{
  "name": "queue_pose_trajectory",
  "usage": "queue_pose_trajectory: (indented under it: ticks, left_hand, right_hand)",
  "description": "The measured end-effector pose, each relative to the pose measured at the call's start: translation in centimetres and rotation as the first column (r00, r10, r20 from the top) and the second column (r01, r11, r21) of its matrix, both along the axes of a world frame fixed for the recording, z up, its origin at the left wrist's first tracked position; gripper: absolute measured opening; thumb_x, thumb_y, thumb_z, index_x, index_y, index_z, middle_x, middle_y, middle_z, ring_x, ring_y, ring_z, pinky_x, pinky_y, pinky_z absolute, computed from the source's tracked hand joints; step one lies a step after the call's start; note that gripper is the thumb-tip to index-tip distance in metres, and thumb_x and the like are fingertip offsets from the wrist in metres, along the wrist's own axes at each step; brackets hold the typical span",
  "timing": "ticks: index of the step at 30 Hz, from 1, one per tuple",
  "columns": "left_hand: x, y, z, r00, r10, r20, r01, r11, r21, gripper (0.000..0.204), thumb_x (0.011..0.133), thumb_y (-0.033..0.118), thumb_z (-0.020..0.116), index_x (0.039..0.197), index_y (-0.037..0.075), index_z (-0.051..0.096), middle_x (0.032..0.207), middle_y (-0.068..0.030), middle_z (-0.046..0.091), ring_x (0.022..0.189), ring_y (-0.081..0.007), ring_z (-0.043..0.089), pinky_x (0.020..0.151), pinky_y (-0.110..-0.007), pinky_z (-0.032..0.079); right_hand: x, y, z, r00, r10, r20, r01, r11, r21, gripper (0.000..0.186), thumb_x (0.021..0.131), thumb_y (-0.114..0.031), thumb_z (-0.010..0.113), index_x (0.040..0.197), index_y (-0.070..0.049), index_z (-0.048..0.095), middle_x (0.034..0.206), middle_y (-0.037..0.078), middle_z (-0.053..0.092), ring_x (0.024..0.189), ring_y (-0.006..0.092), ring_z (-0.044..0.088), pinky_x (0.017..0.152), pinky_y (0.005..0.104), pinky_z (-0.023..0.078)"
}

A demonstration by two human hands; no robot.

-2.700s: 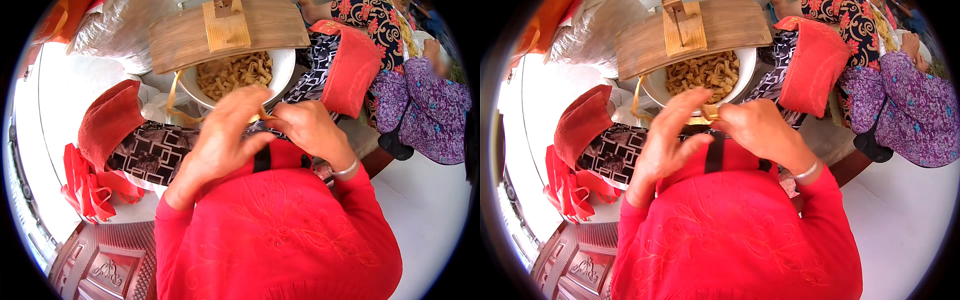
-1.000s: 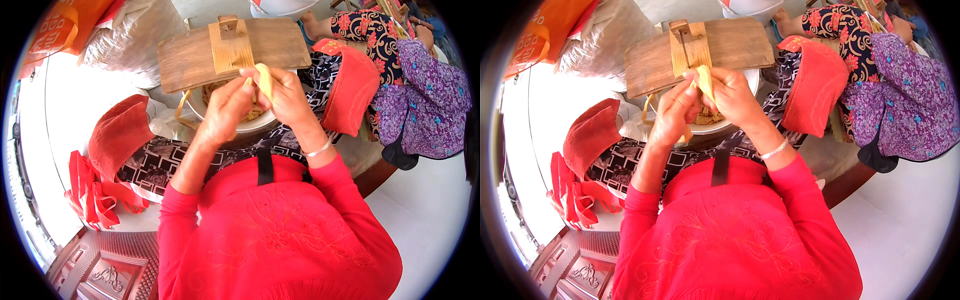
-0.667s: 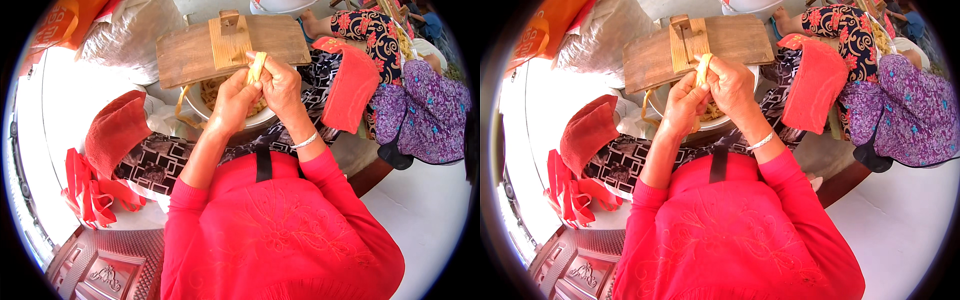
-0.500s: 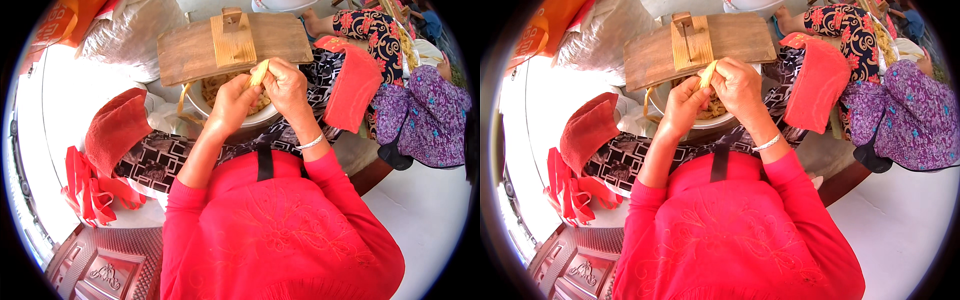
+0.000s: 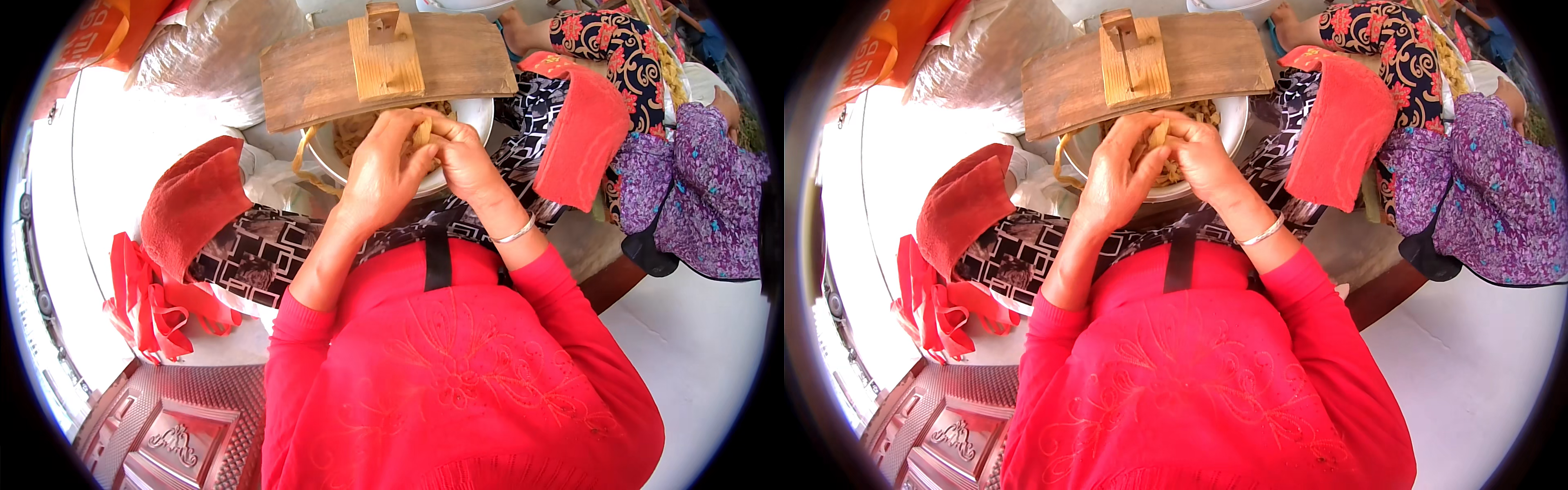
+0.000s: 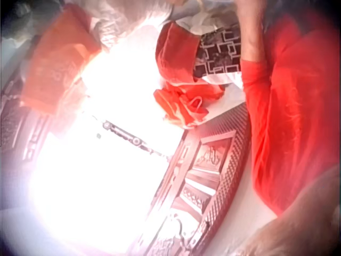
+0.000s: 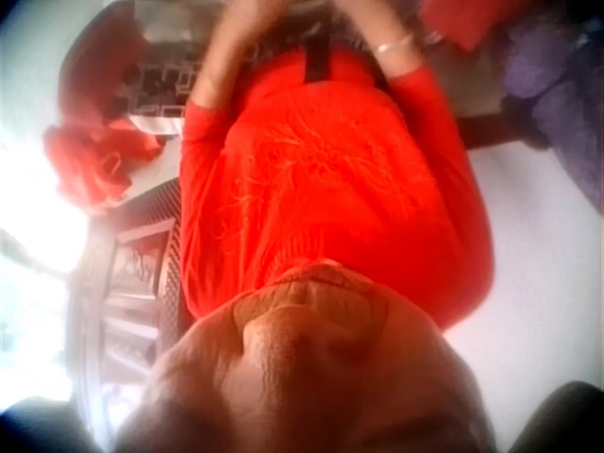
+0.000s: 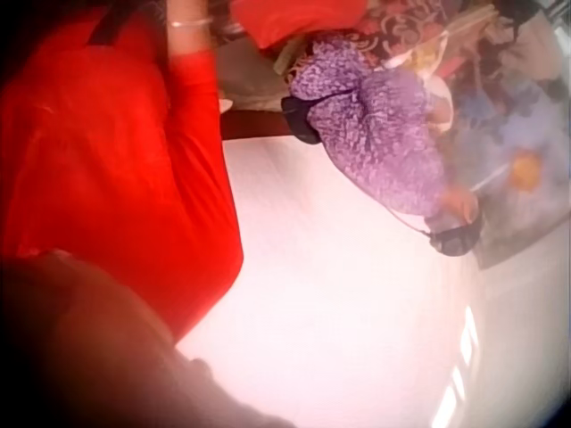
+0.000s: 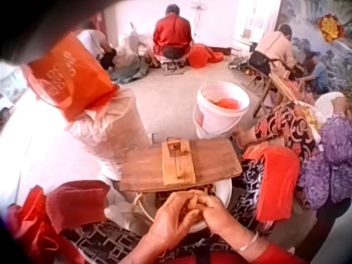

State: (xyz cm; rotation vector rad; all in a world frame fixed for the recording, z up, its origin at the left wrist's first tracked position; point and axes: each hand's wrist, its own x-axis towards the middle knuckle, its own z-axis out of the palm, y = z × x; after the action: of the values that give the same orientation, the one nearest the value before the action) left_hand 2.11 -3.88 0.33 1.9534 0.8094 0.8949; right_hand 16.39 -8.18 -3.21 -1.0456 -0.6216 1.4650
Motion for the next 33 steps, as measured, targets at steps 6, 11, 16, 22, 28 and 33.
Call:
queue_pose_trajectory:
  ticks: [6,11,16,22,28,33]
  left_hand:
    - [1.5,0.7,-0.8,0.982,0.187,-0.032,-0.186,0.916,-0.356,0.019,0.094,0.016,0.055,0.097,-0.002,0.060,0.078,-0.0097,0.062,0.071,-0.0219,0.060,0.067,-0.032,0.048]
    - [-1.3,0.1,-3.3,0.976,0.166,0.139,-0.010,0.673,-0.740,0.022,0.094,0.020,0.055,0.093,-0.001,0.062,0.077,-0.0006,0.060,0.070,-0.0088,0.052,0.064,-0.026,0.044]
    - [-4.1,-0.7,-4.0,0.995,0.097,-0.011,-0.097,0.979,-0.177,0.008,0.089,0.011,0.064,0.093,0.003,0.063,0.077,-0.0057,0.060,0.068,-0.0184,0.059,0.062,-0.029,0.046]
    - [-4.1,0.1,-0.6,0.960,0.117,-0.255,-0.074,0.982,0.173,0.010,0.087,0.009,0.064,0.095,0.004,0.064,0.082,-0.0131,0.060,0.071,-0.0319,0.060,0.062,-0.035,0.048]
    - [-2.6,2.1,-0.8,0.993,-0.064,-0.099,0.024,0.933,-0.360,0.014,0.092,0.014,0.061,0.095,0.000,0.065,0.073,-0.0024,0.060,0.067,-0.0113,0.054,0.062,-0.026,0.044]
    - [-3.3,4.1,-1.0,0.990,-0.140,-0.016,0.093,0.737,-0.669,0.018,0.094,0.018,0.060,0.092,0.002,0.068,0.070,0.0050,0.054,0.065,-0.0041,0.045,0.058,-0.020,0.037]
  right_hand:
    - [-0.2,0.6,1.2,0.642,-0.350,0.682,0.057,0.909,0.412,0.009,0.081,0.003,0.063,0.089,0.005,0.065,0.107,0.014,0.057,0.091,0.0194,0.058,0.081,0.0274,0.047]
    - [0.1,0.5,1.5,0.618,-0.410,0.671,0.085,0.883,0.461,0.007,0.081,0.003,0.065,0.088,0.004,0.066,0.106,0.013,0.058,0.091,0.0192,0.058,0.079,0.0281,0.047]
    - [0.5,0.0,0.1,0.816,-0.247,0.523,0.067,0.938,0.339,0.014,0.084,0.001,0.065,0.098,0.001,0.066,0.108,0.008,0.060,0.091,0.0124,0.055,0.078,0.0250,0.047]
    - [3.3,1.4,3.5,0.849,0.018,0.529,-0.126,0.977,0.170,0.050,0.091,-0.028,0.066,0.128,0.002,0.051,0.111,0.010,0.062,0.098,0.0125,0.057,0.086,0.0280,0.048]
    - [3.1,3.4,5.0,0.829,0.440,0.345,-0.403,0.898,-0.178,0.017,0.090,-0.013,0.064,0.097,0.003,0.066,0.082,0.005,0.068,0.069,0.0105,0.064,0.064,0.0244,0.052]
    - [5.1,4.7,4.9,0.797,0.481,0.365,-0.469,0.874,-0.128,0.009,0.087,-0.007,0.063,0.089,0.002,0.066,0.074,0.004,0.065,0.061,0.0096,0.061,0.057,0.0235,0.049]
